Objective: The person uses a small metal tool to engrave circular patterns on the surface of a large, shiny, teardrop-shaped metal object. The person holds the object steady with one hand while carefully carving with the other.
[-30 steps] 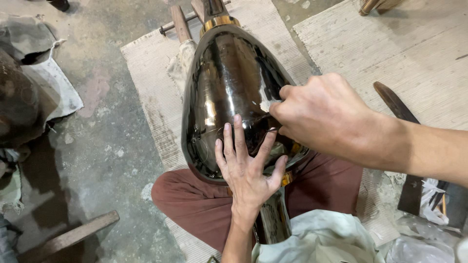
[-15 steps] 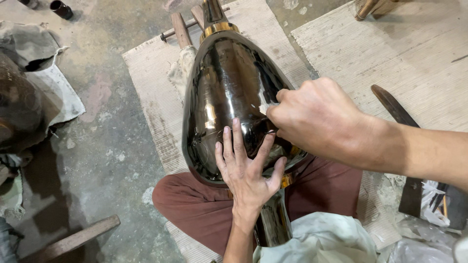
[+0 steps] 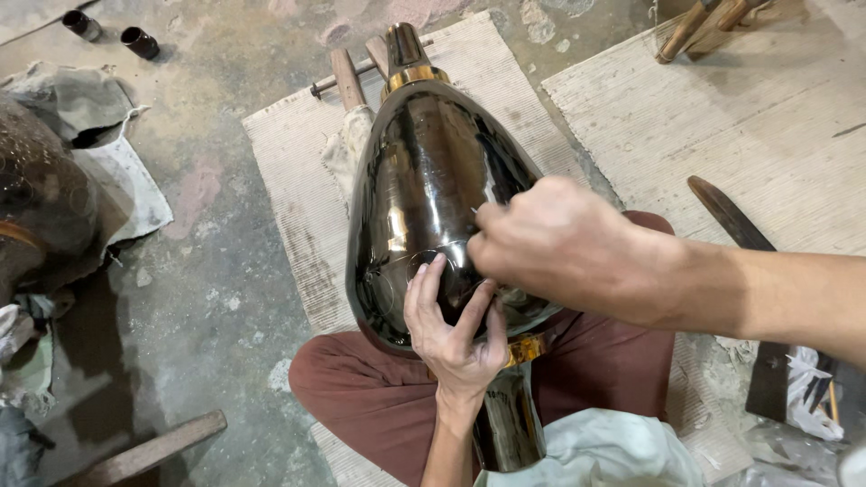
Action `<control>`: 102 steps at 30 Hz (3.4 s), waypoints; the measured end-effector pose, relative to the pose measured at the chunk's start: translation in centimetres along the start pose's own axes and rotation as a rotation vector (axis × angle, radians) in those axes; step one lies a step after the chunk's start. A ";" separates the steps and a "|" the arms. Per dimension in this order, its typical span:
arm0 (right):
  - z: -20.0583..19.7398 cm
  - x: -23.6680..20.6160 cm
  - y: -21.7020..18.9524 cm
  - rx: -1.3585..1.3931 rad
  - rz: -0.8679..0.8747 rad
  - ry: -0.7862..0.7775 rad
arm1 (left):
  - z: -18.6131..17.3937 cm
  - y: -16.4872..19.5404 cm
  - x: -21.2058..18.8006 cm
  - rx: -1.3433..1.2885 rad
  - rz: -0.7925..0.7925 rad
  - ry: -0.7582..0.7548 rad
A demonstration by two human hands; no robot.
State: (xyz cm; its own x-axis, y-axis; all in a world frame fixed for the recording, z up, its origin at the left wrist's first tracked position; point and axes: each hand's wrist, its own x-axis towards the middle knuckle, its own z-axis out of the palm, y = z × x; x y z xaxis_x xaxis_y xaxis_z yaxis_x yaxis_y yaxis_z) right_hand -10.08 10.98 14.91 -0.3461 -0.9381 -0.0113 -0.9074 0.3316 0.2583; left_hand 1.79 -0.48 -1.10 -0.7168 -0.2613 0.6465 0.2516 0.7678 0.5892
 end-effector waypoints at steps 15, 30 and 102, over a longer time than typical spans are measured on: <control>-1.3 1.1 0.4 0.028 -0.171 -0.091 | -0.3 0.0 0.1 -0.011 0.007 -0.006; -1.0 0.9 0.3 -0.034 -0.174 -0.066 | -0.2 0.0 0.4 -0.008 0.007 -0.014; 0.3 0.2 0.4 -0.111 -0.181 0.135 | -0.6 0.4 0.8 -0.004 -0.020 -0.059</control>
State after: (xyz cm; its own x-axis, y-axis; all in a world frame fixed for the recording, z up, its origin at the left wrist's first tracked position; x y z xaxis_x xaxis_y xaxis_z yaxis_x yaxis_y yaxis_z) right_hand -10.57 10.92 14.68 -0.1384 -0.9885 0.0605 -0.9174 0.1509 0.3683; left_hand 1.71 -0.67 -0.06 -0.7589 -0.2413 0.6048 0.2393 0.7605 0.6036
